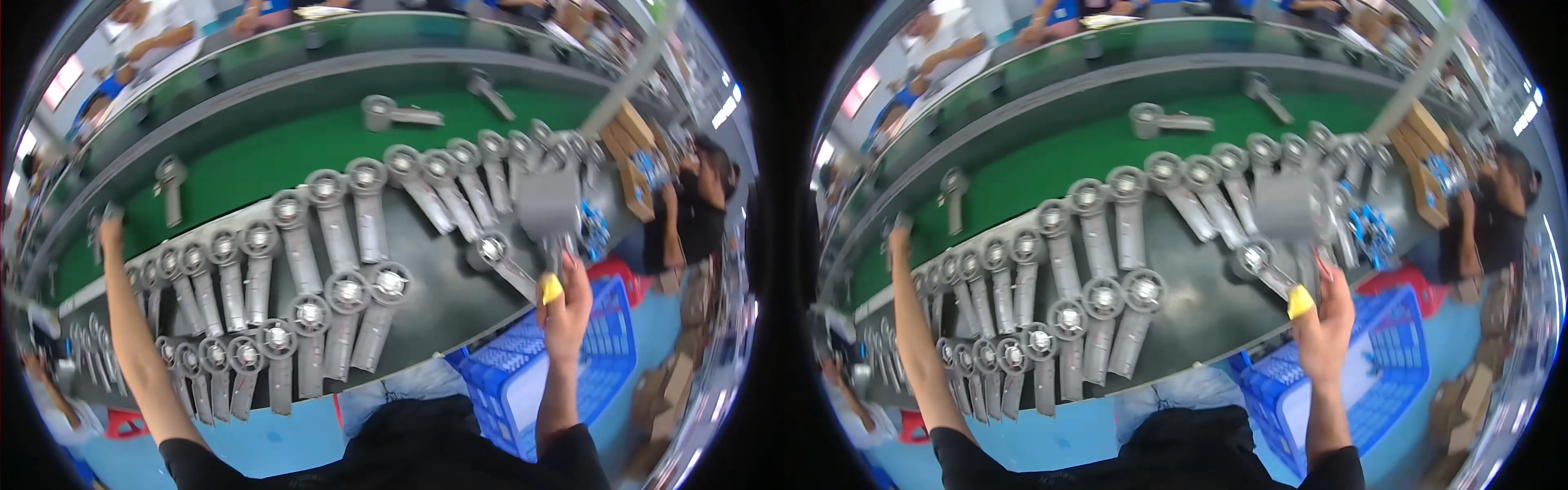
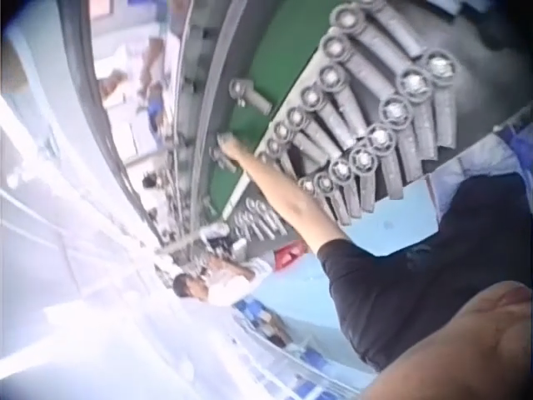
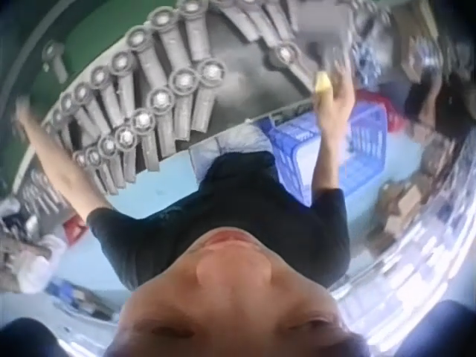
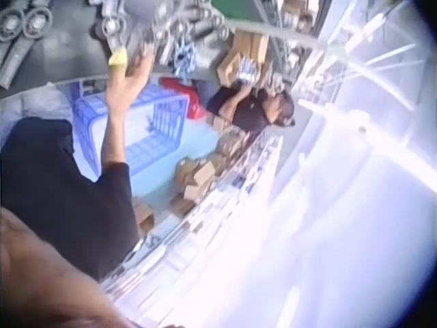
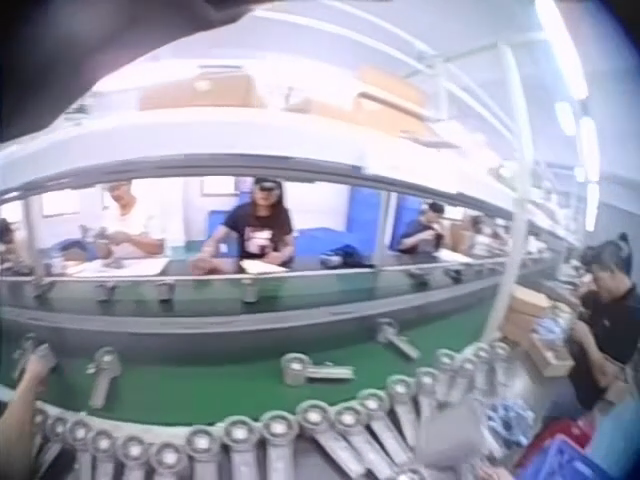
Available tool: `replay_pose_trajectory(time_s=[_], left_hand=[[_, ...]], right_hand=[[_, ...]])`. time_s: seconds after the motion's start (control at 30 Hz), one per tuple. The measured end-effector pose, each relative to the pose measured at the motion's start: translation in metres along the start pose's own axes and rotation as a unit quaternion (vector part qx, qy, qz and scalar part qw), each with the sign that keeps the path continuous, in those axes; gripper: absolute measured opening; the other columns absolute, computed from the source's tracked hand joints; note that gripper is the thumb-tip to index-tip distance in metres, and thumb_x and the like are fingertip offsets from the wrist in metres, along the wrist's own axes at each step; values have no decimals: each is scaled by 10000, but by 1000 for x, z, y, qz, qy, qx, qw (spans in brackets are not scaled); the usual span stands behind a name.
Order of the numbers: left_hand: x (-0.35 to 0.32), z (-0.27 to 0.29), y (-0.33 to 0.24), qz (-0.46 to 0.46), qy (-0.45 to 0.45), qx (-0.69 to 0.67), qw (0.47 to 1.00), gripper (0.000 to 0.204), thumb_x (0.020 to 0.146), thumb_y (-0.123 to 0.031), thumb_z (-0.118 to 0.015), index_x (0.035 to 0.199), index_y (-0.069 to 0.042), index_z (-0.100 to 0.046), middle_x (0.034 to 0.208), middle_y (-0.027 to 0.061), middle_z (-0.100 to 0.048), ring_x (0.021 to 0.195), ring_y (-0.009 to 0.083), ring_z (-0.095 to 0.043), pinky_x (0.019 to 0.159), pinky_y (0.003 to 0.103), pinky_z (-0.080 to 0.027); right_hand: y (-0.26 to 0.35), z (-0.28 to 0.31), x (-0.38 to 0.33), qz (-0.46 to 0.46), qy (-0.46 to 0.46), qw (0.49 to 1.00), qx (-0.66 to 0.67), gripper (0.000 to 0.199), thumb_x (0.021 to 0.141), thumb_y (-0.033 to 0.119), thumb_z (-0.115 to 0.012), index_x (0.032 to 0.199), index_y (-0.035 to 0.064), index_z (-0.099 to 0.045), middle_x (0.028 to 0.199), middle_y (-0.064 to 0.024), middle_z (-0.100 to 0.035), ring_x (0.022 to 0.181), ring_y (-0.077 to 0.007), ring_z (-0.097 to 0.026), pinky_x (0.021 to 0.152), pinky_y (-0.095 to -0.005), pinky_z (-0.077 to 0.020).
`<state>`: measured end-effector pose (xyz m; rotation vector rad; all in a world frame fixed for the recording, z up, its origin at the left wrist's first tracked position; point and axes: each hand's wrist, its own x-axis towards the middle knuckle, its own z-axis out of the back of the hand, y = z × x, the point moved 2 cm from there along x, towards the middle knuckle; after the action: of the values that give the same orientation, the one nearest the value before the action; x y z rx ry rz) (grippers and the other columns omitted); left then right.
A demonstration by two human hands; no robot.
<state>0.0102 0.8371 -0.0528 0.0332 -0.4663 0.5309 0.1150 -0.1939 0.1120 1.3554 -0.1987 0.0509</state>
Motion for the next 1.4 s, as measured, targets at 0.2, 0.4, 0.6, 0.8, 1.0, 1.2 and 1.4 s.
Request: replay_pose_trajectory(time_s=[0.2,0.4,0.6,0.8,1.0,1.2,1.4], left_hand=[[-29,78,-92,285,46,-514,808,296,996,-314,-499,859,-73,-600,656,-12,-503,514,86,-441,445,246,-314],[-170,280,-452,245,-105,-494,828,437,1010,-241,-499,1407,-60,-513,833,-46,-549,588,37,-448,491,177,-332],[-319,349,-541,104,120,-445,882,452,1016,-196,-487,1436,-30,-469,904,-4,-569,596,23,-415,471,174,-308],[-400,315,-657,135,332,-527,771,424,992,-17,-428,1411,49,-418,1256,148,-589,757,102,-546,622,218,-421],[-420,247,-745,65,289,-510,808,470,991,0,-375,1443,78,-278,1292,255,-525,1128,301,-569,957,347,-418],[-418,206,-776,95,317,-583,742,520,1014,-66,-394,1475,78,-203,1406,309,-425,1259,397,-495,1047,399,-365],[-416,182,-770,-6,260,-536,803,579,1004,-53,-463,1504,-2,-177,930,93,-560,681,109,-488,608,266,-428]], right_hand=[[-106,41,-159,-239,-269,926,111,212,1030,334,-508,1092,132,-500,771,25,-506,544,-38,-436,413,-196,-304],[-320,-6,-158,-444,-337,792,249,329,959,414,-606,880,110,-513,703,6,-483,525,-90,-447,409,-250,-325],[-496,-12,-109,-473,-473,709,226,403,959,411,-594,802,41,-575,771,-125,-620,592,-232,-595,476,-348,-464],[-499,-24,-133,-504,-380,775,36,510,956,350,-581,1228,-80,-557,1055,-185,-669,995,-330,-615,916,-382,-467],[-257,-7,-161,-352,217,910,26,351,960,227,-579,1222,-6,-598,995,-98,-675,892,-170,-627,814,-318,-501],[-93,152,-11,-116,218,951,-187,197,898,136,-627,1018,-4,-694,873,-76,-701,652,-148,-649,602,-279,-520],[-126,171,104,127,-137,856,-482,354,804,234,-748,1102,54,-683,833,-100,-667,711,-235,-655,664,-363,-506]])
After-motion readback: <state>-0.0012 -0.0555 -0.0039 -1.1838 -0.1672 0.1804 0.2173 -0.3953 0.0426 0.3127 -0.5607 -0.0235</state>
